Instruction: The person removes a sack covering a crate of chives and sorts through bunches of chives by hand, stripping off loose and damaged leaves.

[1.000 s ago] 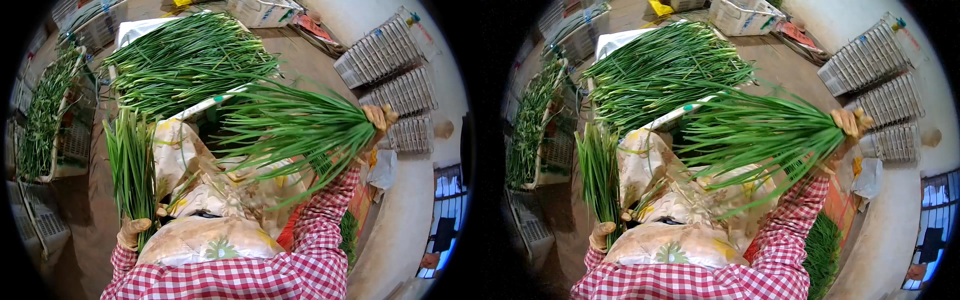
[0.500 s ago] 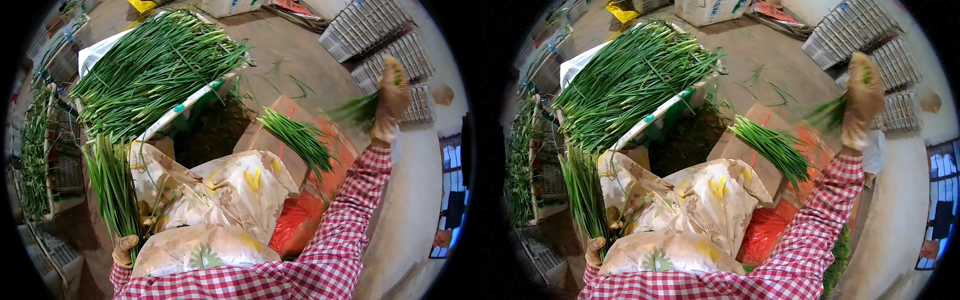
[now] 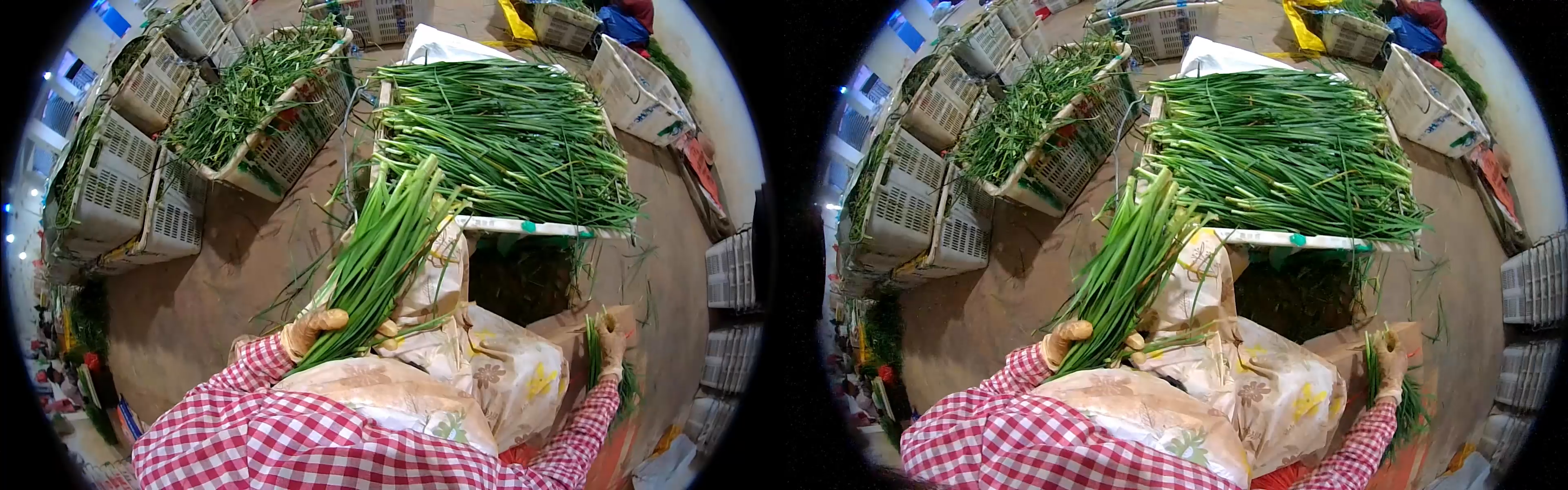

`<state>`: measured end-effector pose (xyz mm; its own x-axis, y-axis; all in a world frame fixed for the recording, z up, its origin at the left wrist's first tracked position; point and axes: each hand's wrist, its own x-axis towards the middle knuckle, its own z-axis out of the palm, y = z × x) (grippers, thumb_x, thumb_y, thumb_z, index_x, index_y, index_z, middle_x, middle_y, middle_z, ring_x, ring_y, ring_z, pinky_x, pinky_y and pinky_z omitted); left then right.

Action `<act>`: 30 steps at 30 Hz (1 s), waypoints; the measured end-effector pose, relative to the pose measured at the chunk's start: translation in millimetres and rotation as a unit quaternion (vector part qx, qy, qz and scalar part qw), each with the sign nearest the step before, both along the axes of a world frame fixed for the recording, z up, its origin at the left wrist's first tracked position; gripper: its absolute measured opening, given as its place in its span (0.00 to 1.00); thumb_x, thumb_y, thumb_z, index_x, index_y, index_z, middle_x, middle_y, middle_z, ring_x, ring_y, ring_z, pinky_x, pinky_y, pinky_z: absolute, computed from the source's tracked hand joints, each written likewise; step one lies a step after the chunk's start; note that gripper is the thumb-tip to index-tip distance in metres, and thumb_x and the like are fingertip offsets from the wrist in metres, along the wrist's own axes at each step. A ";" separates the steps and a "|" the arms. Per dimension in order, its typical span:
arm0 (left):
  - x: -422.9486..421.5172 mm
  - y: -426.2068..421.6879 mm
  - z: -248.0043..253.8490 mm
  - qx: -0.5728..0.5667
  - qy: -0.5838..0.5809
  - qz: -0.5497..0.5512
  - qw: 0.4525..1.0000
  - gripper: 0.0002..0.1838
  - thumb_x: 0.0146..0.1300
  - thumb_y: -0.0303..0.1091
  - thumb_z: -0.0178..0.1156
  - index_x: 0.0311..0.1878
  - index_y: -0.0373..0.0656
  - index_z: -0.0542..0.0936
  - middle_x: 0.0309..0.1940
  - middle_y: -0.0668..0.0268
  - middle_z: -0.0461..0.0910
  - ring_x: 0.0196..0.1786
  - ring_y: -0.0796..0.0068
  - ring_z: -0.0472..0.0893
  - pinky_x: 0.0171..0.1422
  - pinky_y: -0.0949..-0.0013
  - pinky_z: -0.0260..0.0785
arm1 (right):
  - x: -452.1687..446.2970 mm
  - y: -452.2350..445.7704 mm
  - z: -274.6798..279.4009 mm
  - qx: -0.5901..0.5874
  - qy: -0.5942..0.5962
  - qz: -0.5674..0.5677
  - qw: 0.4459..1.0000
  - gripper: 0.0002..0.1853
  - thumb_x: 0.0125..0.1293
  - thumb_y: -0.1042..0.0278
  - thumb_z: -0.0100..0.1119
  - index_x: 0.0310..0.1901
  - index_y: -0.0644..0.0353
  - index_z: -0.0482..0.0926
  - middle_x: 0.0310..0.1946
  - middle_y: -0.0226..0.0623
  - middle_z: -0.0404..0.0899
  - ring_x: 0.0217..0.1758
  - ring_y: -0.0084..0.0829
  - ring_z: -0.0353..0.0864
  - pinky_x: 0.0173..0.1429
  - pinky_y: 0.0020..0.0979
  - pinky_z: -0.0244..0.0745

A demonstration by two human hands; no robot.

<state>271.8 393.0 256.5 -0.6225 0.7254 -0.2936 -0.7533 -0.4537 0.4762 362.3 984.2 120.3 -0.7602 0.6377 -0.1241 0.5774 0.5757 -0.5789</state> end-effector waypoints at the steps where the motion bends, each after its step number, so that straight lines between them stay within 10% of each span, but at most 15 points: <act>1: -2.3 0.8 0.0 0.009 0.004 -0.008 1.000 0.36 0.56 0.39 0.63 0.66 0.36 0.61 0.52 0.46 0.75 0.53 0.51 0.79 0.53 0.59 0.76 | -15.0 -30.4 44.5 0.125 -0.103 0.039 0.986 0.26 0.60 0.50 0.61 0.52 0.62 0.77 0.44 0.48 0.81 0.46 0.42 0.80 0.51 0.36 0.72; 2: -3.8 2.9 8.3 -0.020 0.000 0.003 1.000 0.39 0.53 0.34 0.66 0.67 0.37 0.59 0.50 0.48 0.77 0.51 0.51 0.79 0.52 0.59 0.76 | -23.9 -46.9 72.6 0.248 -0.206 0.073 0.944 0.27 0.59 0.49 0.62 0.53 0.60 0.76 0.46 0.47 0.80 0.46 0.41 0.80 0.51 0.36 0.73; 3: -5.0 4.4 10.6 -0.046 0.033 0.005 0.998 0.39 0.53 0.34 0.67 0.67 0.38 0.60 0.49 0.49 0.78 0.50 0.54 0.80 0.53 0.60 0.76 | -22.9 -42.6 56.8 0.335 -0.026 0.124 0.934 0.26 0.60 0.53 0.62 0.56 0.59 0.74 0.49 0.44 0.79 0.48 0.36 0.79 0.51 0.33 0.74; 5: -9.0 0.8 3.7 -0.123 0.109 -0.022 0.986 0.35 0.53 0.34 0.68 0.64 0.38 0.65 0.51 0.54 0.77 0.50 0.63 0.78 0.55 0.63 0.72 | -52.1 -154.0 136.8 -0.228 0.170 0.010 0.959 0.22 0.63 0.59 0.61 0.57 0.57 0.73 0.51 0.40 0.78 0.50 0.32 0.79 0.51 0.32 0.74; 10: -16.9 -14.9 7.8 -0.381 0.338 -0.090 0.856 0.24 0.56 0.36 0.68 0.54 0.36 0.76 0.49 0.64 0.80 0.47 0.70 0.77 0.53 0.70 0.69 | -73.1 -302.4 175.6 -0.590 0.062 0.279 0.755 0.27 0.62 0.59 0.62 0.60 0.64 0.69 0.55 0.42 0.75 0.56 0.30 0.75 0.57 0.31 0.73; 14: -11.3 -23.4 4.8 -0.310 0.271 -0.087 0.907 0.21 0.59 0.37 0.65 0.53 0.36 0.77 0.47 0.63 0.81 0.44 0.71 0.78 0.50 0.71 0.70 | -91.1 -368.1 132.4 -0.643 0.091 0.218 0.728 0.28 0.62 0.57 0.63 0.58 0.66 0.68 0.48 0.39 0.77 0.48 0.31 0.79 0.50 0.33 0.78; 20: -25.2 -59.0 -15.5 -0.039 0.007 -0.124 0.992 0.46 0.57 0.59 0.61 0.70 0.40 0.57 0.62 0.48 0.67 0.59 0.56 0.74 0.62 0.55 0.70 | -94.4 -405.7 141.4 -0.713 0.087 0.165 0.675 0.30 0.60 0.67 0.65 0.61 0.62 0.63 0.53 0.34 0.71 0.50 0.25 0.75 0.54 0.27 0.75; 24: -19.5 -62.6 -40.9 0.046 -0.106 -0.104 0.988 0.47 0.49 0.45 0.72 0.69 0.40 0.58 0.62 0.51 0.68 0.60 0.58 0.73 0.65 0.56 0.68 | -91.2 -417.3 143.2 -0.671 0.067 0.203 0.710 0.31 0.61 0.66 0.65 0.63 0.62 0.62 0.53 0.32 0.71 0.51 0.23 0.74 0.57 0.25 0.72; 25: -20.6 -57.2 -39.7 0.034 -0.052 -0.115 0.991 0.46 0.50 0.43 0.72 0.69 0.40 0.59 0.62 0.53 0.69 0.60 0.59 0.73 0.65 0.57 0.67 | -96.4 -409.5 134.7 -0.582 0.019 0.295 0.758 0.30 0.62 0.65 0.64 0.63 0.62 0.63 0.52 0.31 0.73 0.51 0.22 0.73 0.57 0.25 0.71; 30: -22.8 -48.8 -49.8 -0.092 0.258 -0.035 0.961 0.47 0.49 0.36 0.71 0.70 0.42 0.57 0.65 0.58 0.66 0.65 0.65 0.67 0.69 0.61 0.59 | -125.5 -385.7 142.6 -0.763 0.144 0.204 0.596 0.35 0.63 0.61 0.62 0.68 0.61 0.57 0.58 0.37 0.70 0.55 0.28 0.73 0.58 0.26 0.69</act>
<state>249.0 344.2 206.7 -0.6714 0.7361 -0.0860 -0.4210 -0.2833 0.8617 236.8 598.6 262.9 -0.9434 -0.2959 -0.1501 0.3198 -0.6904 -0.6489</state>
